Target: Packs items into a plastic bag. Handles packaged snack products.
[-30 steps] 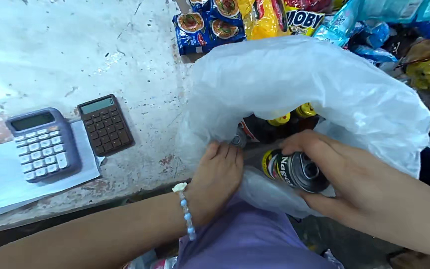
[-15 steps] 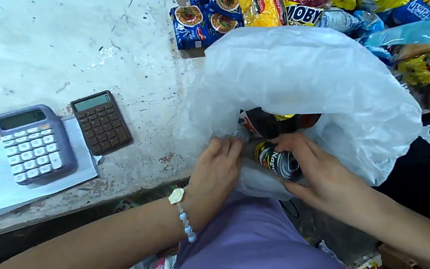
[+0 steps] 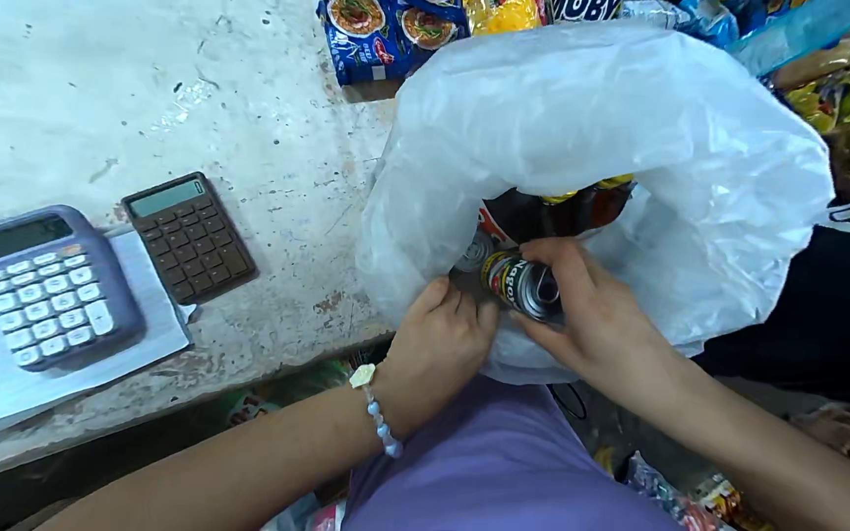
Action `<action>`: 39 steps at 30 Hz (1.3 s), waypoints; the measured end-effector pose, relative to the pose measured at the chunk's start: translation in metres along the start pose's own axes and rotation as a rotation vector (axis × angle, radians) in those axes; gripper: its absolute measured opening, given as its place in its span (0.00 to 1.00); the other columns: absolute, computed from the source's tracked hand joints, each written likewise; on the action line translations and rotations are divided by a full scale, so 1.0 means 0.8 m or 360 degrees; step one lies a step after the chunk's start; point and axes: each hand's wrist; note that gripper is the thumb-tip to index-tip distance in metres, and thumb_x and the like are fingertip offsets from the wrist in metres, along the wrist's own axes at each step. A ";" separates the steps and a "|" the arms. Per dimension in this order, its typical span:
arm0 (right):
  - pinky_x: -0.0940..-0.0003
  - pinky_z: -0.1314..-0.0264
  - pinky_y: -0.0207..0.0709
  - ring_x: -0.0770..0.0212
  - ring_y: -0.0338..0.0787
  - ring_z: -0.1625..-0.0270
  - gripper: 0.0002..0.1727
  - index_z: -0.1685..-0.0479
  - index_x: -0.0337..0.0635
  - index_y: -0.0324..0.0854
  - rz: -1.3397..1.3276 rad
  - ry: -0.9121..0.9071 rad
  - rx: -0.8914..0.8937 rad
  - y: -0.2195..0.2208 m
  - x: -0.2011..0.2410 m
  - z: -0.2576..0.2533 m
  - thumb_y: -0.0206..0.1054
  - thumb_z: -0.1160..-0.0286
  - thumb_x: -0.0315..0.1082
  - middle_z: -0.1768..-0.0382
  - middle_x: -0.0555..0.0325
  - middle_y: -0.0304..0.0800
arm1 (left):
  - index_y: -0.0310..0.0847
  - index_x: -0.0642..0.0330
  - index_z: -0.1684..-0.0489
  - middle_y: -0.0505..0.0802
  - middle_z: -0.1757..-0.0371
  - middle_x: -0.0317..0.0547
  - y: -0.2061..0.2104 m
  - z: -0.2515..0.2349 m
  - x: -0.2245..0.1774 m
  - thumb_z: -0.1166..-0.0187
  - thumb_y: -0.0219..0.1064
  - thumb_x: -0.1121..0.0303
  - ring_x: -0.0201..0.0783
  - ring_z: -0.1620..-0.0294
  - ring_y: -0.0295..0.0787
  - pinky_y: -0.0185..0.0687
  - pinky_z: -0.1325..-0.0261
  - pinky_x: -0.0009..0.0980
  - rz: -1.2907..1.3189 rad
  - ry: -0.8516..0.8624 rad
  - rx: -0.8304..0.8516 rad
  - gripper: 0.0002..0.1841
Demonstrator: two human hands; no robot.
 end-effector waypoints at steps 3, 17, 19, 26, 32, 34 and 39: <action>0.57 0.51 0.88 0.47 0.91 0.48 0.29 0.33 0.33 0.74 0.0047 0.0078 -0.0018 0.003 0.009 0.000 0.76 0.34 0.36 0.40 0.39 0.83 | 0.81 0.62 0.72 0.87 0.79 0.48 -0.008 -0.003 0.003 0.27 0.57 0.82 0.45 0.74 0.87 0.76 0.51 0.41 0.0047 0.0017 -0.0010 0.09; 0.53 0.47 0.82 0.48 0.84 0.41 0.38 0.33 0.36 0.76 -0.0407 0.0836 -0.0325 0.025 0.007 0.003 0.86 0.48 0.41 0.35 0.36 0.76 | 0.80 0.61 0.75 0.87 0.77 0.48 -0.004 0.003 0.008 0.25 0.54 0.81 0.45 0.70 0.87 0.73 0.49 0.40 0.0136 0.0134 -0.0126 0.11; 0.62 0.43 0.82 0.58 0.83 0.39 0.43 0.30 0.40 0.71 -0.0800 0.1172 -0.0391 0.031 0.001 0.007 0.86 0.51 0.39 0.35 0.45 0.76 | 0.80 0.61 0.75 0.88 0.77 0.48 -0.004 0.001 0.006 0.26 0.55 0.82 0.45 0.70 0.87 0.73 0.48 0.40 0.0092 0.0122 -0.0093 0.11; 0.67 0.42 0.87 0.63 0.88 0.40 0.45 0.25 0.42 0.59 -0.1586 0.1450 -0.0468 0.051 0.006 0.011 0.74 0.54 0.18 0.37 0.49 0.78 | 0.90 0.68 0.67 0.92 0.61 0.56 0.011 -0.013 -0.009 0.27 0.59 0.84 0.47 0.59 0.91 0.78 0.52 0.41 -0.0224 0.0050 0.0235 0.11; 0.69 0.40 0.85 0.64 0.88 0.39 0.41 0.27 0.35 0.67 -0.0895 0.1148 -0.0461 0.050 -0.005 0.032 0.82 0.46 0.33 0.36 0.44 0.82 | 0.88 0.68 0.74 0.92 0.71 0.53 0.012 -0.016 -0.020 0.27 0.58 0.85 0.46 0.66 0.90 0.78 0.53 0.40 -0.0285 0.0067 0.0263 0.12; 0.63 0.44 0.89 0.58 0.92 0.44 0.39 0.30 0.33 0.71 -0.0519 0.1020 -0.0433 0.035 -0.010 0.041 0.83 0.44 0.38 0.40 0.40 0.85 | 0.90 0.70 0.67 0.95 0.62 0.56 0.009 -0.021 -0.029 0.26 0.57 0.84 0.47 0.62 0.93 0.79 0.55 0.40 -0.0277 0.0057 0.0291 0.12; 0.56 0.53 0.90 0.52 0.95 0.54 0.35 0.37 0.29 0.76 -0.0097 0.0964 -0.0406 0.000 -0.025 0.051 0.80 0.39 0.44 0.53 0.39 0.92 | 0.82 0.73 0.34 0.87 0.33 0.73 0.002 -0.054 -0.048 0.26 0.61 0.81 0.65 0.30 0.85 0.79 0.34 0.56 0.0250 -0.0035 0.0578 0.20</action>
Point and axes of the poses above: each hand's wrist, its own z-axis away from the middle knuckle, its own y-axis out of the palm, x = y × z
